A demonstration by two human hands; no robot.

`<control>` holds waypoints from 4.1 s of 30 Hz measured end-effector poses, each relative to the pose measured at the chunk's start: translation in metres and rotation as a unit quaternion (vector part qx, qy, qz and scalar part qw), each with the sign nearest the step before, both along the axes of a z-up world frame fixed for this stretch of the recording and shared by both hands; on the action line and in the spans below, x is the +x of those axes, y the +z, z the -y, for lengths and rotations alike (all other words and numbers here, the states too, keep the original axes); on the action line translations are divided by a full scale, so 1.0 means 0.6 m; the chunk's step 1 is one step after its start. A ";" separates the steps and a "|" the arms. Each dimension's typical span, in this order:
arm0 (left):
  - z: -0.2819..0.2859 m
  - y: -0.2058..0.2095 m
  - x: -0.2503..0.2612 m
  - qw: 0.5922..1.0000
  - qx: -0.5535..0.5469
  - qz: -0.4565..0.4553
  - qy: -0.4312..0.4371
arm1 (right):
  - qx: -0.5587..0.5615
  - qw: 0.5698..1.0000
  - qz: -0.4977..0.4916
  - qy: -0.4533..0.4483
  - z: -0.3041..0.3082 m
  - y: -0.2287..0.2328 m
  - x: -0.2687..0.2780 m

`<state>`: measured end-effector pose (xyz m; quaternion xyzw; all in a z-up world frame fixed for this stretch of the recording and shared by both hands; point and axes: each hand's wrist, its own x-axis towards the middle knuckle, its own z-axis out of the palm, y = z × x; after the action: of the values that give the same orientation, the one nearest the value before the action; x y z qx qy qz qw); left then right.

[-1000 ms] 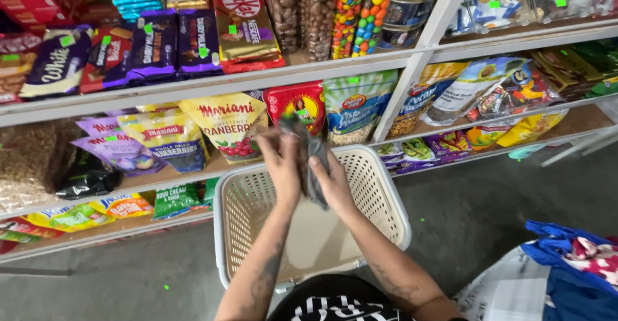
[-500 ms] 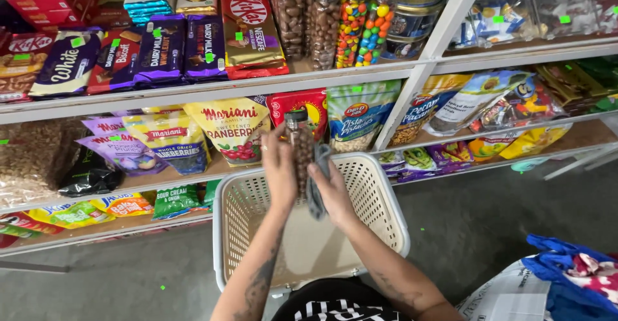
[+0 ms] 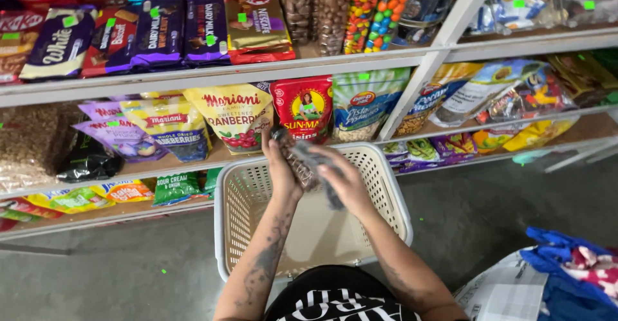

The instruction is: Wiping down candy and snack containers with a cloth and placing them into a shopping basket.

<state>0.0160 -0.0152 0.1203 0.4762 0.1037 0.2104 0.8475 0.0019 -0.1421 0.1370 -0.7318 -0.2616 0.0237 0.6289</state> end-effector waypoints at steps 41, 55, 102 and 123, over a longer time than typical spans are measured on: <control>-0.057 0.304 0.075 0.829 0.477 0.262 0.131 | 0.004 0.870 0.408 -0.277 -0.062 0.231 0.173; -0.074 0.207 0.200 0.619 0.667 0.089 0.405 | -0.072 0.844 0.413 -0.336 -0.081 0.185 0.235; -0.051 0.326 0.212 0.549 0.720 0.115 0.409 | -0.147 0.853 0.433 -0.251 -0.062 0.186 0.268; -0.047 0.213 0.229 0.587 0.677 0.030 0.443 | -0.107 0.904 0.373 -0.181 -0.042 0.213 0.251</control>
<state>0.1536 0.0130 0.2482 0.8007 0.1042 0.5836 0.0854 0.1524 -0.1166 0.2648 -0.7848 -0.3356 -0.3377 0.3967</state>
